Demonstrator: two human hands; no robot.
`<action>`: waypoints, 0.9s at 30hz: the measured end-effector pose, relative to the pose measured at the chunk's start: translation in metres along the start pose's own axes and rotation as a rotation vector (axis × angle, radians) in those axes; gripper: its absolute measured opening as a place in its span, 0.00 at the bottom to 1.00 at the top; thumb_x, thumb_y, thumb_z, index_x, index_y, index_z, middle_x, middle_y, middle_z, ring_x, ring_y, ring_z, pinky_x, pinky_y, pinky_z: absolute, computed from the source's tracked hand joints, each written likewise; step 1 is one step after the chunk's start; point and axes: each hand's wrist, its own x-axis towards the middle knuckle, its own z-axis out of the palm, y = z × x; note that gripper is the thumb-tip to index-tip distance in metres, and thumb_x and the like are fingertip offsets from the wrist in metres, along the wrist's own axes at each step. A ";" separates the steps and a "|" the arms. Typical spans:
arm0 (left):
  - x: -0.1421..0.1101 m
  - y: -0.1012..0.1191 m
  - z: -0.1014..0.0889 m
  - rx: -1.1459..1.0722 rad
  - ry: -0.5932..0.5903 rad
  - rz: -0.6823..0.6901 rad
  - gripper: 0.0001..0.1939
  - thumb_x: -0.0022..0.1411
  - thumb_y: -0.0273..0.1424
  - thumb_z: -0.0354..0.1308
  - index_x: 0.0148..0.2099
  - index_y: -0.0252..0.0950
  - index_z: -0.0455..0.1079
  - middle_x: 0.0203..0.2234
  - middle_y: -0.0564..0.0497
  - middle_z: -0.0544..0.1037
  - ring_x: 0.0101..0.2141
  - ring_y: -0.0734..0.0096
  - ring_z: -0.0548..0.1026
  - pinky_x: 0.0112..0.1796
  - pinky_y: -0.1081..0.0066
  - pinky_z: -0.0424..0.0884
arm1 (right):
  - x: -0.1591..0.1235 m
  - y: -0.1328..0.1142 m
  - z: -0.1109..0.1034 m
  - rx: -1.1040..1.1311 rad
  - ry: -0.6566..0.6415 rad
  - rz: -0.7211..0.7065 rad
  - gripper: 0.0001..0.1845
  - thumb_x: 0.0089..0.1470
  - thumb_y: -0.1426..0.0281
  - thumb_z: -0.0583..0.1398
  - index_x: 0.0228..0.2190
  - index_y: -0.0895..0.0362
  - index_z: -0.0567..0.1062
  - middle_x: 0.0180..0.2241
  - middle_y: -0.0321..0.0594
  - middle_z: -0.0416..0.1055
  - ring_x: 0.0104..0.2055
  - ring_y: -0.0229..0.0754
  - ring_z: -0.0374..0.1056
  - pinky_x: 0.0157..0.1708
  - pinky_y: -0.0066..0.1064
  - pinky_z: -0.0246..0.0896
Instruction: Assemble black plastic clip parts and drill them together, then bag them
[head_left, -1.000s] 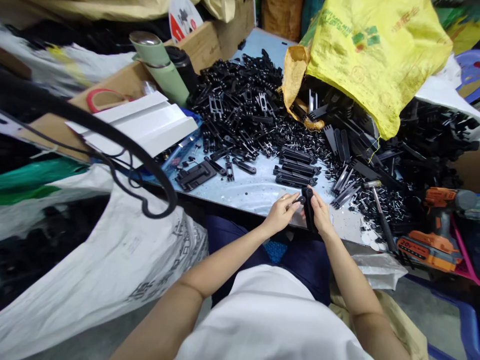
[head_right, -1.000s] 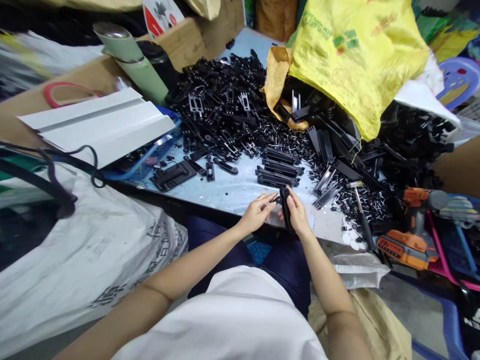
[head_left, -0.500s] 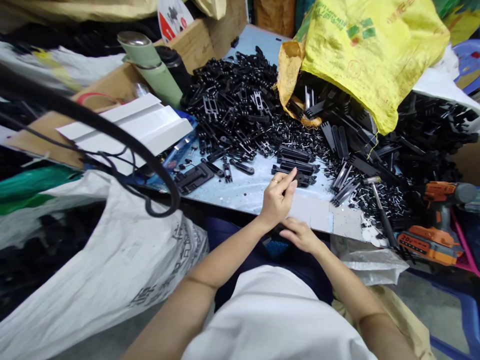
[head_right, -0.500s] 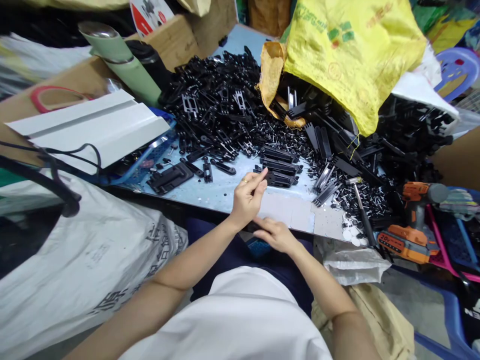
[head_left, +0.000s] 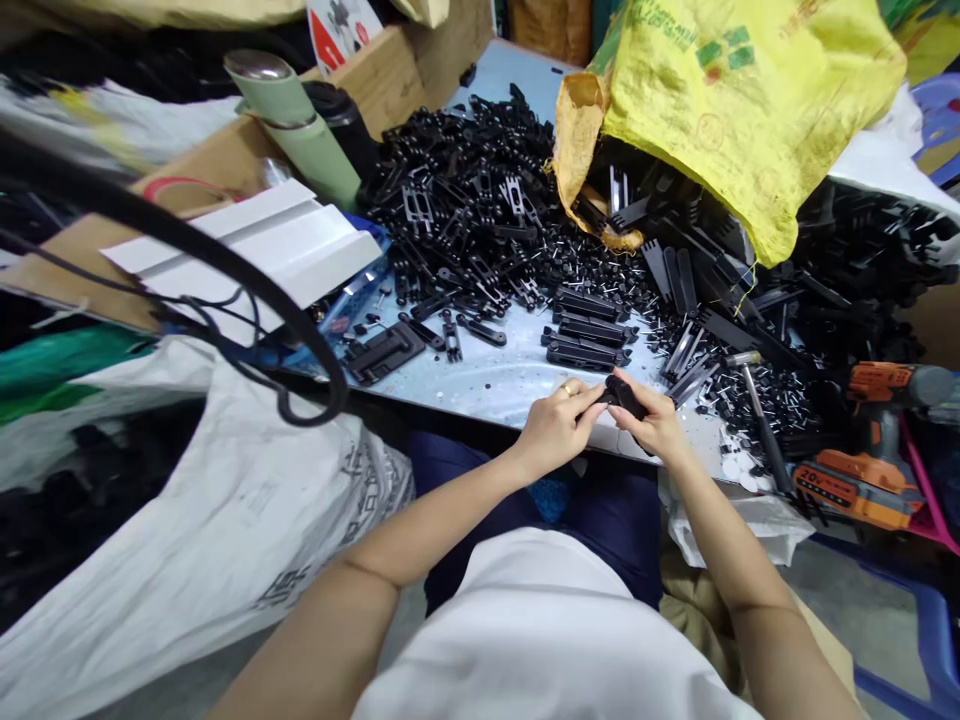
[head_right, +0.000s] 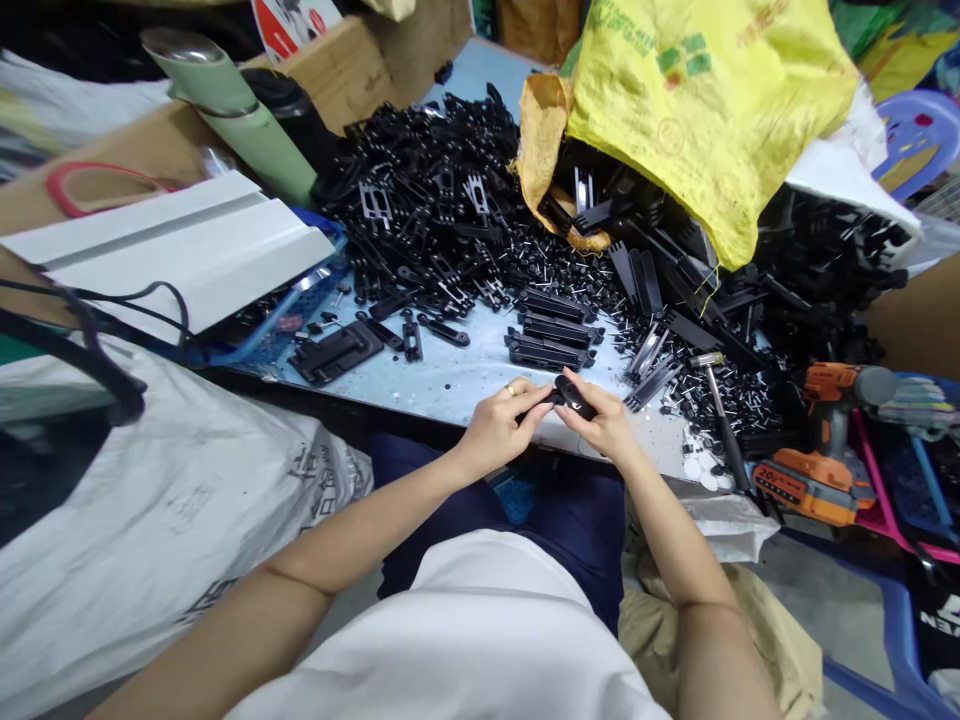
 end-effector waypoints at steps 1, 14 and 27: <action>-0.001 0.001 -0.001 0.025 0.013 0.003 0.15 0.64 0.33 0.47 0.47 0.33 0.70 0.32 0.47 0.74 0.33 0.71 0.74 0.31 0.74 0.72 | 0.000 0.001 -0.002 -0.057 0.003 -0.059 0.28 0.50 0.54 0.58 0.50 0.55 0.70 0.35 0.42 0.73 0.30 0.38 0.69 0.33 0.31 0.67; 0.004 0.008 0.022 -0.094 0.298 0.137 0.17 0.66 0.30 0.43 0.54 0.34 0.64 0.36 0.45 0.72 0.36 0.73 0.72 0.37 0.73 0.70 | -0.014 -0.010 0.043 -0.127 0.332 -0.091 0.28 0.59 0.55 0.46 0.56 0.55 0.63 0.39 0.46 0.73 0.40 0.44 0.70 0.42 0.36 0.66; -0.008 -0.024 0.036 0.318 -0.381 -0.002 0.22 0.58 0.22 0.48 0.55 0.41 0.63 0.50 0.43 0.68 0.52 0.56 0.64 0.52 0.50 0.57 | 0.049 0.054 -0.097 -0.775 0.220 0.243 0.20 0.58 0.66 0.48 0.49 0.58 0.68 0.48 0.49 0.67 0.51 0.47 0.60 0.50 0.40 0.56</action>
